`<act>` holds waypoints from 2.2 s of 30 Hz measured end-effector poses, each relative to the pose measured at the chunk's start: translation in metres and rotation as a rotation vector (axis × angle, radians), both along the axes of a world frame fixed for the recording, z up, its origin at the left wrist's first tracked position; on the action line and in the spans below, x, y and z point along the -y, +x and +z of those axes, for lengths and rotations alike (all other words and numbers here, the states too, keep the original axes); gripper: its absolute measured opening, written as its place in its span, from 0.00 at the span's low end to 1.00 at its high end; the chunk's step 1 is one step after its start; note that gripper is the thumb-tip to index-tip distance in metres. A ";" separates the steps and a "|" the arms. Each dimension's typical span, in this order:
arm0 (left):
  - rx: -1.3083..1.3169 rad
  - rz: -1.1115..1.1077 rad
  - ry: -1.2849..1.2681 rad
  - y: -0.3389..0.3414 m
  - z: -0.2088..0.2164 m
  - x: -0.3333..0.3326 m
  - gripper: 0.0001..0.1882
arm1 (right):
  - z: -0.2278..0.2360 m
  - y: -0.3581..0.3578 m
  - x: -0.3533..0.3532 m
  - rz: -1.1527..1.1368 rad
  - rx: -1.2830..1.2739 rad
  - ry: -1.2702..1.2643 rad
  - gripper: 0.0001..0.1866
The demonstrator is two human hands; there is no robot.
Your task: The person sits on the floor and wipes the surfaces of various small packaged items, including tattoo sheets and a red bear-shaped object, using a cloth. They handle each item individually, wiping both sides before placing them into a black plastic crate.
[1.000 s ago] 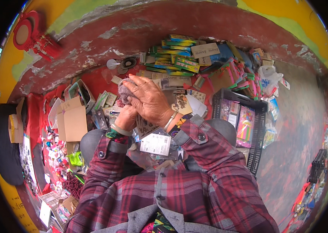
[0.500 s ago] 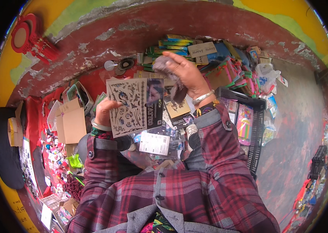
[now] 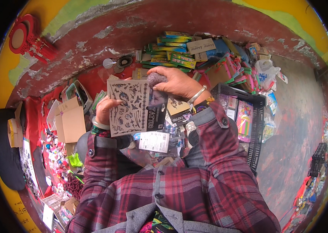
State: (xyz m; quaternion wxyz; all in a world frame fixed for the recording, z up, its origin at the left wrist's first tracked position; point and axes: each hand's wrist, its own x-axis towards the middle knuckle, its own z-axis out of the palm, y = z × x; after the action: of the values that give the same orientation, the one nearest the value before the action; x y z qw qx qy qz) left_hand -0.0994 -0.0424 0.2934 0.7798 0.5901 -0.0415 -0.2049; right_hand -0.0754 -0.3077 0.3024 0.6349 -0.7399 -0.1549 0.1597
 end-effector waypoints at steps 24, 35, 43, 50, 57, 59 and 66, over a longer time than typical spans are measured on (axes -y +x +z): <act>-0.166 0.268 -0.862 0.018 -0.039 0.023 0.19 | -0.031 0.010 -0.013 -0.464 -0.195 0.528 0.14; -0.205 0.142 -0.879 0.009 -0.039 0.038 0.23 | -0.012 0.006 -0.040 -0.704 0.483 0.356 0.19; -0.233 0.262 -0.928 0.007 -0.035 0.059 0.27 | -0.042 -0.024 -0.092 -0.348 0.518 -0.048 0.22; -0.124 0.316 -0.810 0.015 -0.039 0.040 0.29 | -0.036 -0.038 -0.099 -0.067 0.821 -0.177 0.26; -0.018 0.177 -0.991 0.002 -0.013 0.063 0.37 | -0.039 -0.004 -0.069 -0.428 0.823 -0.401 0.25; -0.023 0.164 -0.999 0.004 -0.015 0.060 0.36 | -0.039 -0.005 -0.070 -0.430 0.833 -0.376 0.25; -0.123 0.032 -1.014 0.023 -0.052 0.033 0.30 | -0.044 -0.017 -0.079 -0.229 0.820 -0.272 0.26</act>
State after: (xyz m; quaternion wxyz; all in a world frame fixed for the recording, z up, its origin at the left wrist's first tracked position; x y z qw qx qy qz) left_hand -0.0761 -0.0757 0.2411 0.9721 0.1249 -0.0805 -0.1813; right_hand -0.0925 -0.2290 0.2584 0.4316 -0.8312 -0.2885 -0.1991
